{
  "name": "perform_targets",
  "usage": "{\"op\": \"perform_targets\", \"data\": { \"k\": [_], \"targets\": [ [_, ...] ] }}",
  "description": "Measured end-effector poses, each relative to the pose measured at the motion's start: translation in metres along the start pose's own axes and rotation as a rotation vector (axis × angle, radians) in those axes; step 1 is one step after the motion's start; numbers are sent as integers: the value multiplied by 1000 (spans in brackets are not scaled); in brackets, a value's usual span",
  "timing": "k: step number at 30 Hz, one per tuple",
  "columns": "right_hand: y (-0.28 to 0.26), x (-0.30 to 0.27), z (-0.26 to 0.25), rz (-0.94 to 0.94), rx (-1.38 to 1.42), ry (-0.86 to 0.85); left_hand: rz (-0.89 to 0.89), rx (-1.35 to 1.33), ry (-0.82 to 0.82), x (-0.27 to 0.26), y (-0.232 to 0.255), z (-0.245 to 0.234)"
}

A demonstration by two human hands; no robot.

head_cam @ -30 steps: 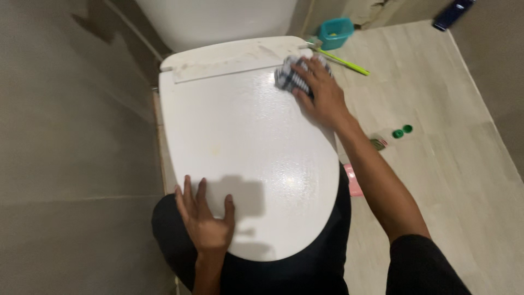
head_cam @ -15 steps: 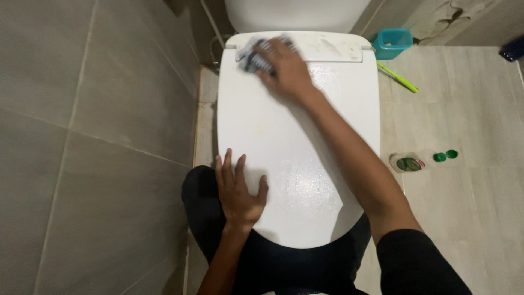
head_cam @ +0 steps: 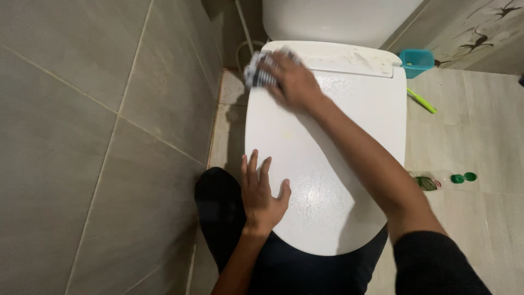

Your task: The person pours liquid from a bottle onto a cloth in a bowl, then uses the wet cloth to wipe the toilet lid, seat, and tank exterior.

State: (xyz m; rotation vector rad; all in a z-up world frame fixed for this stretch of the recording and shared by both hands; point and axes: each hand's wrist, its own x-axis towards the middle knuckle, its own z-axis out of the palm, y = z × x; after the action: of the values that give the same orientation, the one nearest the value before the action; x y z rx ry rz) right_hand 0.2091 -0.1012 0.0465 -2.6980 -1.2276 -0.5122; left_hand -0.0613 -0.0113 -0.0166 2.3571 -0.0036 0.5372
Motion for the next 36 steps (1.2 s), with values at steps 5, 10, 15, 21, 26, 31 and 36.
{"op": "perform_targets", "data": {
  "k": [5,10,15,21,26,31,36],
  "targets": [
    [15,37,12,284,194,17,19,-18,27,-1,-4,4],
    [5,34,19,200,93,67,35,-14,39,-3,-7,6],
    [-41,-39,9,-63,135,-17,19,-23,21,-4,-5,6],
    [-78,-157,-47,0,314,-126,-15,-25,8,-1,1,1],
    [-22,-196,-61,407,299,-33,8,-30,40,2,2,2],
    [75,-191,-72,580,135,126,5,-19,42,3,0,5],
    [65,-196,-80,683,121,174,-38,-13,29,1,3,6]
  ]
}}
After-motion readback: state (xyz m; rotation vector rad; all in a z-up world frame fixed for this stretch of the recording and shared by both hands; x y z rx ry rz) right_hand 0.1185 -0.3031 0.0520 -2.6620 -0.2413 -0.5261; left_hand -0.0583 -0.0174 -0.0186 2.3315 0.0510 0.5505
